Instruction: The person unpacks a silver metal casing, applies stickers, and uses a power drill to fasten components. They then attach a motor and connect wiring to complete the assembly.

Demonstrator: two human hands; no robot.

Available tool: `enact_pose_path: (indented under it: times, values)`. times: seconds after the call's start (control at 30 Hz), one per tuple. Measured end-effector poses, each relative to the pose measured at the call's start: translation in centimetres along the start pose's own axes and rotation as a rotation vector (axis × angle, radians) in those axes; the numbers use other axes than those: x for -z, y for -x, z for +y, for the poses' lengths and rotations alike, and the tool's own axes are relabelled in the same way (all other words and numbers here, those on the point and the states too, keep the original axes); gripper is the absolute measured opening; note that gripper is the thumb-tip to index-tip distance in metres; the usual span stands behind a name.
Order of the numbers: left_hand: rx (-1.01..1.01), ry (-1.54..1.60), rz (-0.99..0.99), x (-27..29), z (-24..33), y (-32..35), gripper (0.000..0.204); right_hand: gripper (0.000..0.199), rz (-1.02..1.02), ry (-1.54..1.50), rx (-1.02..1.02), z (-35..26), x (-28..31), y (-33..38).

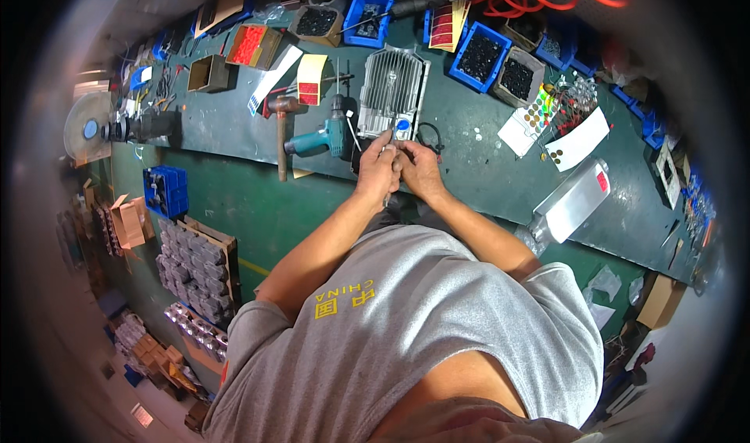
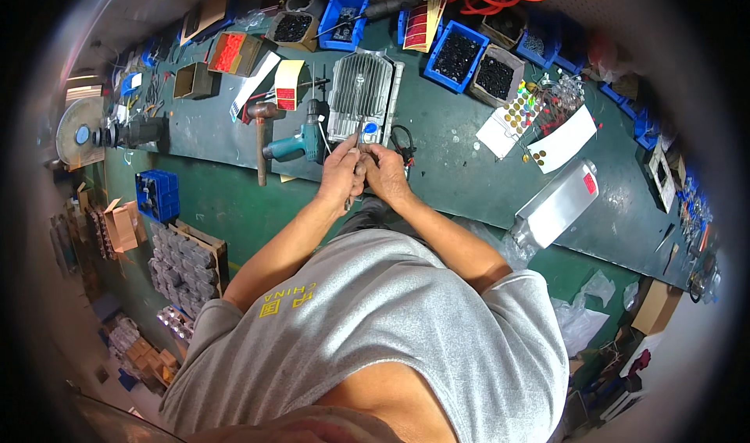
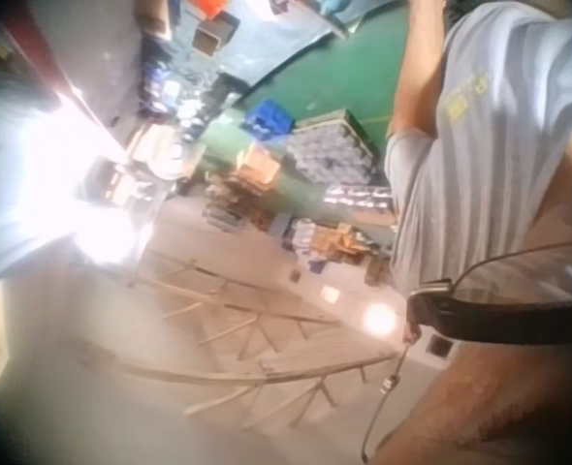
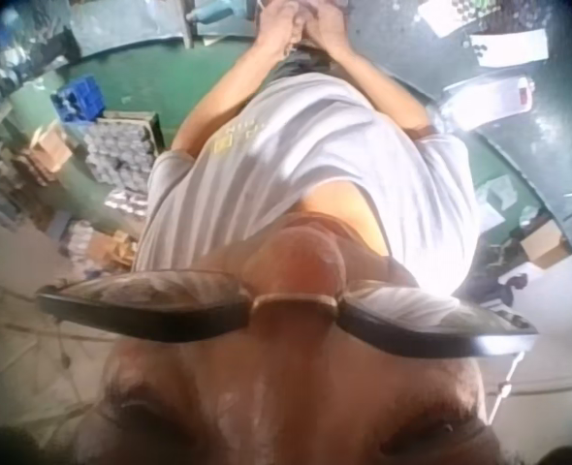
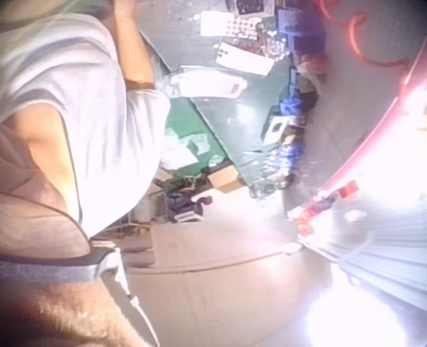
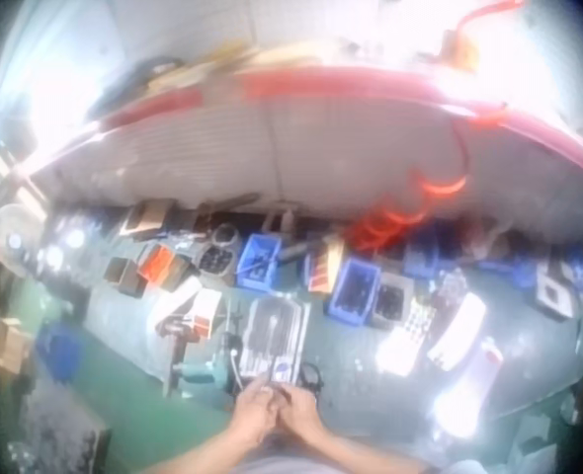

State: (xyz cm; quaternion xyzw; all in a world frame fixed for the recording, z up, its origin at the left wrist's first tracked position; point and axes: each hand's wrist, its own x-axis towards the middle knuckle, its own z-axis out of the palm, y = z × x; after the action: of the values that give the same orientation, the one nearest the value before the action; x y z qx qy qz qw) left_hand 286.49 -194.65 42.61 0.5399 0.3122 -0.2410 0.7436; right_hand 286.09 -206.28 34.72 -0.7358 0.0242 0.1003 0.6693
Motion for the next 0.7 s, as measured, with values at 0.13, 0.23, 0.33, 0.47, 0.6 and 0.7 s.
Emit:
enact_pose_path:
  times: [0.13,0.23,0.33,0.47,0.6,0.7]
  values:
    - [-0.047,-0.021,0.028,-0.9,-0.8,-0.3,0.047,0.016,-0.053,-0.046,-0.137,-0.1,1.1,0.2]
    - [-0.078,-0.139,0.087,-2.1,-0.8,0.0,0.045,0.019,0.029,0.045,-0.013,1.0,1.9,0.3]
    - [-0.059,-0.175,0.096,-2.0,-0.7,0.2,0.045,0.018,0.187,0.071,0.086,2.4,2.7,-0.9]
    - [-0.066,-0.117,0.102,-2.1,-1.0,0.4,0.043,0.03,0.285,0.031,0.062,1.9,3.6,-4.8]
    - [-0.06,-0.091,0.124,-3.0,-0.9,1.0,0.043,0.052,0.289,0.131,0.067,-0.7,3.7,-8.0]
    - [-0.06,-0.083,0.135,-3.5,-1.1,1.0,0.044,0.066,0.268,0.228,0.096,-0.6,3.1,-9.6]
